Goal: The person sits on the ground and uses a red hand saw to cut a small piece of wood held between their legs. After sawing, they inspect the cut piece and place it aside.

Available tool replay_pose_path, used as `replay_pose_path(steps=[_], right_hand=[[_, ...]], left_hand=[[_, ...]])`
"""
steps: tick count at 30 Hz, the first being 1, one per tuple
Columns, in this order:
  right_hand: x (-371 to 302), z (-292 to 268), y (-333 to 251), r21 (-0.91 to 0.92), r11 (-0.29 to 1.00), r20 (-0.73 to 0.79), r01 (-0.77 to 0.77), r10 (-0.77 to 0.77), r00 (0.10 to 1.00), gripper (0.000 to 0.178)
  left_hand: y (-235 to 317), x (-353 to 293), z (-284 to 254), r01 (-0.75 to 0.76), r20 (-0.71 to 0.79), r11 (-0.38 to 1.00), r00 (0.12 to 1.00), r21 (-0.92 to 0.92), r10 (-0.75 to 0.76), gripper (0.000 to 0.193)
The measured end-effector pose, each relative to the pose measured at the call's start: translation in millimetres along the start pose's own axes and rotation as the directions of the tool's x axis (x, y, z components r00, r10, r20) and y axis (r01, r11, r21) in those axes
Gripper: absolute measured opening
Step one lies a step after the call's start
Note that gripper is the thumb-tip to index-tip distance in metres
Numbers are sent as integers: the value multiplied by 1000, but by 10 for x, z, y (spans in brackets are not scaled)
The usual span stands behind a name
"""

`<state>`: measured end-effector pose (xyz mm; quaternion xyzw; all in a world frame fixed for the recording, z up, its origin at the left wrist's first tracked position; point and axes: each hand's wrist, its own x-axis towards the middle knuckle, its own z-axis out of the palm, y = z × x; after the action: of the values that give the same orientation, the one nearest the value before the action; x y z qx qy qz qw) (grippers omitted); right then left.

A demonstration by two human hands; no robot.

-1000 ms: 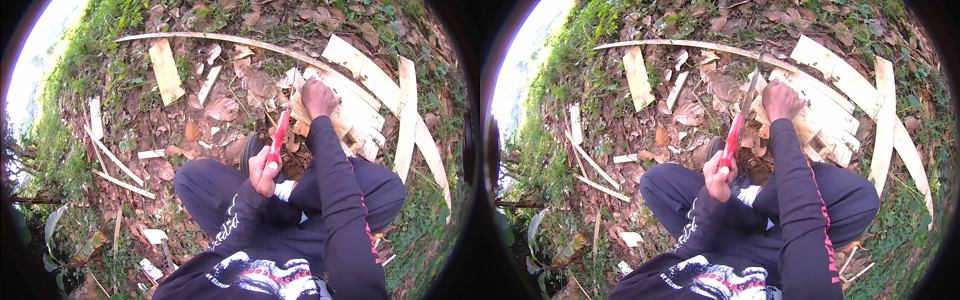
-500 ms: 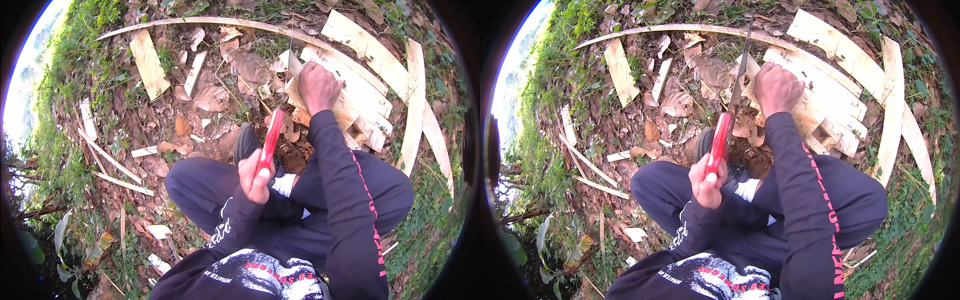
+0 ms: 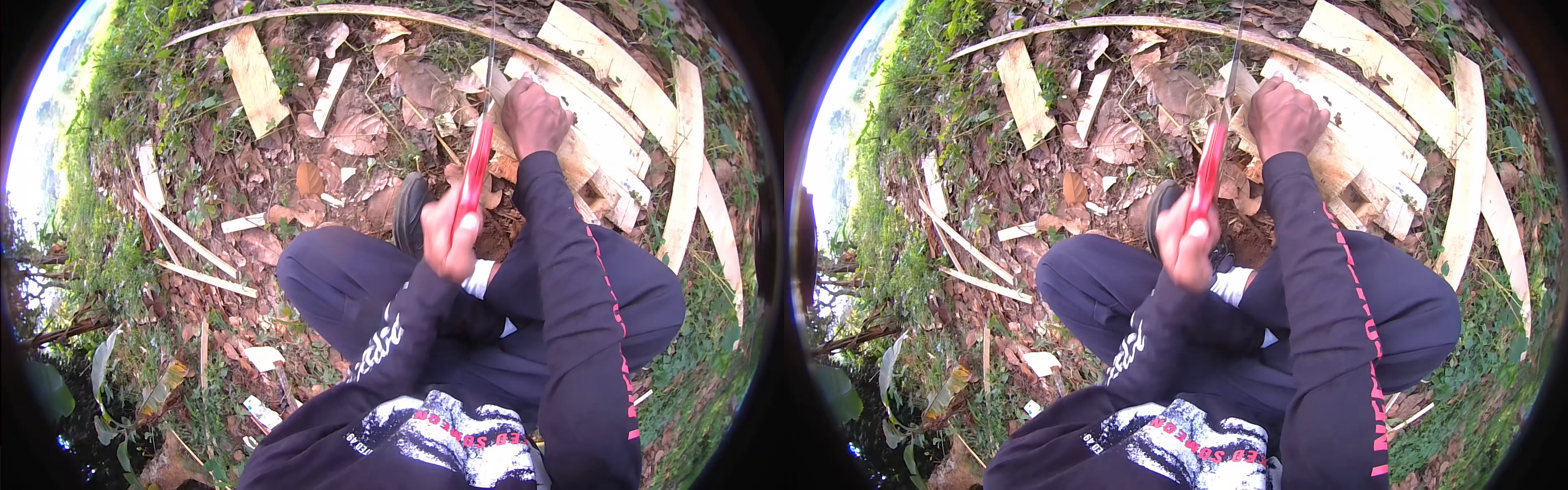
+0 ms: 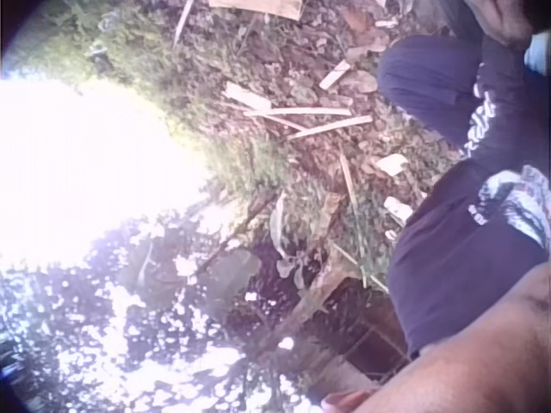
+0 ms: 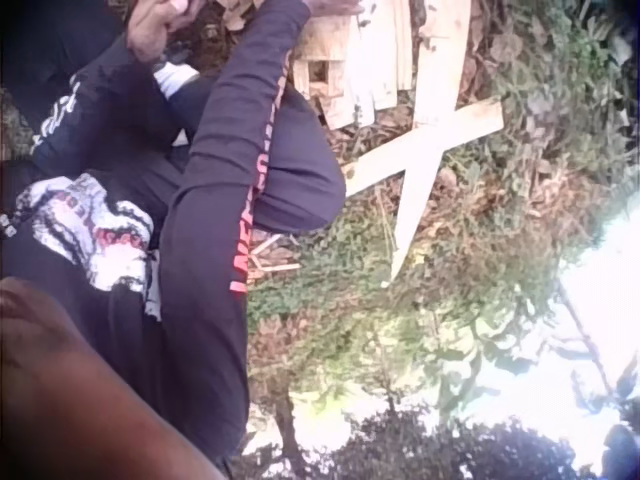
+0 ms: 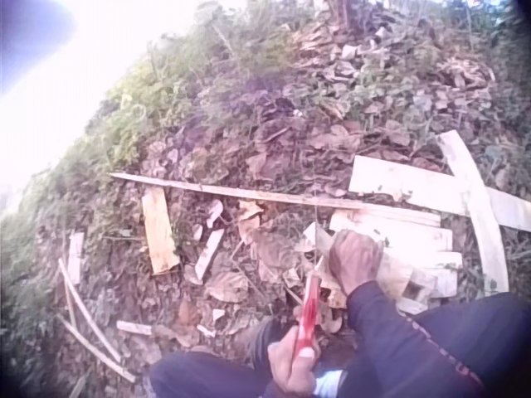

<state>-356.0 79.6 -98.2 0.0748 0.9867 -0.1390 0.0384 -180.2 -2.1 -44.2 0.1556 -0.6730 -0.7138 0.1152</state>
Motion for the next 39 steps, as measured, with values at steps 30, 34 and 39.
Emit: replay_pose_path(steps=[30, 34, 39], right_hand=[[30, 4, -22, 53, 997, 13, -64, 64, 998, 57], [61, -8, -1, 56, 998, 73, -42, 38, 997, 56], [11, -1, 0, 71, 997, 14, -30, 29, 999, 55]], left_hand=[[-118, 570, 143, -60, 120, 998, 991, -8, 60, 16], [98, -667, -207, 111, -8, 993, 994, -47, -111, 54], [-140, 330, 94, -57, 42, 994, 997, -97, 62, 23]])
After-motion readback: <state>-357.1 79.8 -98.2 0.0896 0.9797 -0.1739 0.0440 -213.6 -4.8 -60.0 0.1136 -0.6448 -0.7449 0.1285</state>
